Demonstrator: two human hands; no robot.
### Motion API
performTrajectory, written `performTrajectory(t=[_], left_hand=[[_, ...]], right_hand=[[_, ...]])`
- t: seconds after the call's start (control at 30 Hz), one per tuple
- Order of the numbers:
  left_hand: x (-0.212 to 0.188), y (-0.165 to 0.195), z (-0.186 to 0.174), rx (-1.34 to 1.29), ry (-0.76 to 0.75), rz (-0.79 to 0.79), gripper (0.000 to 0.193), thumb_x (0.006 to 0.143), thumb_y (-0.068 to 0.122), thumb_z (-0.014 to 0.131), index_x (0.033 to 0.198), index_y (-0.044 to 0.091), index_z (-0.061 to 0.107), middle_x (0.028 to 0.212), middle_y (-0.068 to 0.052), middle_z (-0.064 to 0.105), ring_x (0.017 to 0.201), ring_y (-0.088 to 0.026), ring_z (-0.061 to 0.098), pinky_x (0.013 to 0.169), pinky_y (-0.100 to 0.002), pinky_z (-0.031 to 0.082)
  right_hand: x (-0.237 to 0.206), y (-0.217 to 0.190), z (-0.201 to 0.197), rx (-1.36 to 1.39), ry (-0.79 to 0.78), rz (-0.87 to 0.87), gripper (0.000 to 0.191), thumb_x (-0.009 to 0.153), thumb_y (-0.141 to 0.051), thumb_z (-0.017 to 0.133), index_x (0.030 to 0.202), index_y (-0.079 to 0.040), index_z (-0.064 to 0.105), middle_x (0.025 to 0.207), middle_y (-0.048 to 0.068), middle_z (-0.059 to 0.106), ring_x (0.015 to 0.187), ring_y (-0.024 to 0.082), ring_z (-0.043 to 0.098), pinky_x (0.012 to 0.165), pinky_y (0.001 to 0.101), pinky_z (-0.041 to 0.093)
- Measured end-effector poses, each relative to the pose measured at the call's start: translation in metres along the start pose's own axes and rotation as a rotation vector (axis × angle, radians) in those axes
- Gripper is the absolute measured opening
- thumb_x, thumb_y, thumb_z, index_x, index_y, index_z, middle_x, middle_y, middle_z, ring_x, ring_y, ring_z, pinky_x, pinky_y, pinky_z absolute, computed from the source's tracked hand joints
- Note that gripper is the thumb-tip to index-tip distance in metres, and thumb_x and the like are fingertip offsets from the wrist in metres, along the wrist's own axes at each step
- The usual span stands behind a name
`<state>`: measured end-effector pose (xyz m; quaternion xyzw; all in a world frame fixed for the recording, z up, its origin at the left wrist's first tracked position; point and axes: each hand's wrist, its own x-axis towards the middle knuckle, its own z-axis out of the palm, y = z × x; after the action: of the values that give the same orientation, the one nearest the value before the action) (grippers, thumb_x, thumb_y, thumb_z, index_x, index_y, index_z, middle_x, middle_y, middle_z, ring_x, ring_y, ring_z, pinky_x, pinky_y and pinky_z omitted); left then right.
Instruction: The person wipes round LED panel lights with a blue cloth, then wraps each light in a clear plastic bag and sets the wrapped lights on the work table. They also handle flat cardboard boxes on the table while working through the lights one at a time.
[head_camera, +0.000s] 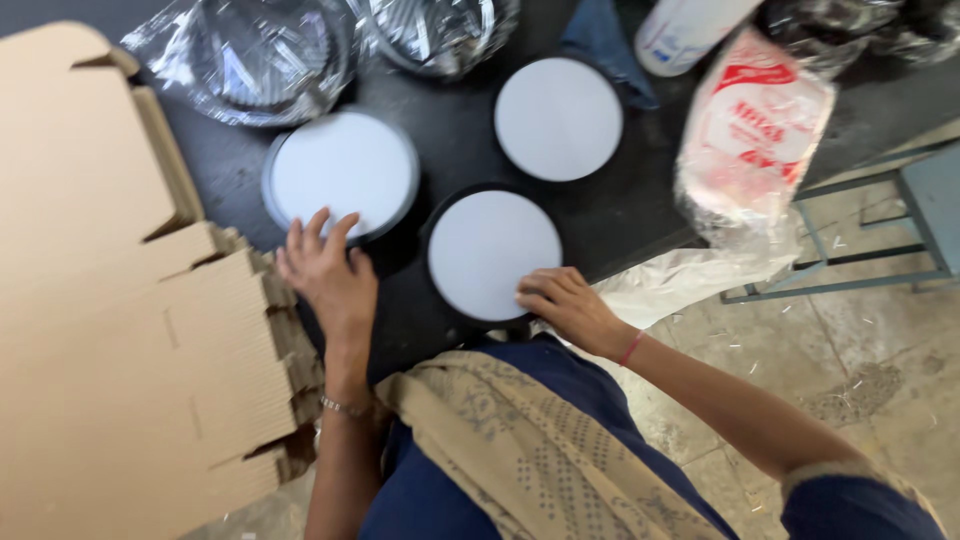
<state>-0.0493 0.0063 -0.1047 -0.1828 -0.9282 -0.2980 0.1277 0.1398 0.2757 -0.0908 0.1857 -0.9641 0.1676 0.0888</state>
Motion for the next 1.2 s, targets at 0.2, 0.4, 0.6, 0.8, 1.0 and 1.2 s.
performTrajectory(t=[0.2, 0.4, 0.6, 0.8, 1.0, 1.2], left_hand=[[-0.014, 0.057, 0.001, -0.089, 0.053, -0.018, 0.032, 0.096, 0.009, 0.069, 0.128, 0.012, 0.069, 0.145, -0.013, 0.057, 0.148, -0.039, 0.039, 0.122, -0.061, 0.019], [-0.029, 0.109, 0.008, -0.126, 0.091, -0.034, 0.028, 0.095, 0.012, 0.071, 0.123, 0.013, 0.071, 0.140, -0.011, 0.061, 0.145, -0.037, 0.043, 0.120, -0.056, 0.025], [-0.057, 0.135, 0.012, -0.089, 0.137, -0.154, 0.024, 0.095, 0.013, 0.071, 0.118, 0.014, 0.072, 0.137, -0.008, 0.065, 0.142, -0.035, 0.049, 0.119, -0.052, 0.031], [-0.078, 0.149, 0.022, -0.091, 0.159, -0.197, 0.022, 0.095, 0.012, 0.071, 0.117, 0.012, 0.073, 0.135, -0.010, 0.066, 0.139, -0.036, 0.050, 0.116, -0.051, 0.036], [-0.073, 0.155, 0.016, -0.108, 0.236, -0.118, 0.023, 0.093, 0.010, 0.072, 0.116, 0.011, 0.073, 0.134, -0.012, 0.067, 0.136, -0.037, 0.054, 0.115, -0.050, 0.040], [-0.065, 0.163, 0.010, -0.146, 0.216, -0.166, 0.023, 0.093, 0.009, 0.072, 0.116, 0.011, 0.074, 0.133, -0.011, 0.067, 0.134, -0.035, 0.055, 0.112, -0.048, 0.043]], right_hand=[[0.023, 0.089, -0.051, 0.211, 0.024, 0.043, 0.041, 0.082, -0.030, 0.077, 0.112, -0.003, 0.068, 0.118, 0.012, 0.066, 0.112, 0.031, 0.062, 0.098, 0.0394, 0.048], [0.085, 0.275, -0.108, -0.160, 0.198, 0.382, 0.013, 0.093, -0.016, 0.072, 0.102, -0.008, 0.076, 0.108, 0.017, 0.068, 0.100, 0.038, 0.065, 0.084, 0.0484, 0.052], [0.123, 0.331, -0.089, -0.177, 0.084, 0.460, 0.033, 0.070, -0.027, 0.089, 0.084, -0.001, 0.075, 0.094, 0.021, 0.071, 0.088, 0.042, 0.068, 0.077, 0.0509, 0.055], [0.135, 0.329, -0.090, -0.195, 0.013, 0.530, 0.012, 0.078, -0.011, 0.076, 0.085, -0.001, 0.075, 0.094, 0.028, 0.071, 0.090, 0.045, 0.070, 0.083, 0.0506, 0.058], [0.115, 0.302, -0.131, -0.150, 0.348, 0.300, 0.015, 0.080, -0.006, 0.071, 0.092, -0.001, 0.064, 0.094, 0.022, 0.069, 0.092, 0.043, 0.067, 0.080, 0.0535, 0.052], [0.061, 0.338, -0.259, -0.216, 0.606, 0.182, 0.028, 0.089, -0.008, 0.069, 0.117, -0.007, 0.071, 0.094, 0.012, 0.071, 0.081, 0.026, 0.073, 0.075, 0.0369, 0.058]])
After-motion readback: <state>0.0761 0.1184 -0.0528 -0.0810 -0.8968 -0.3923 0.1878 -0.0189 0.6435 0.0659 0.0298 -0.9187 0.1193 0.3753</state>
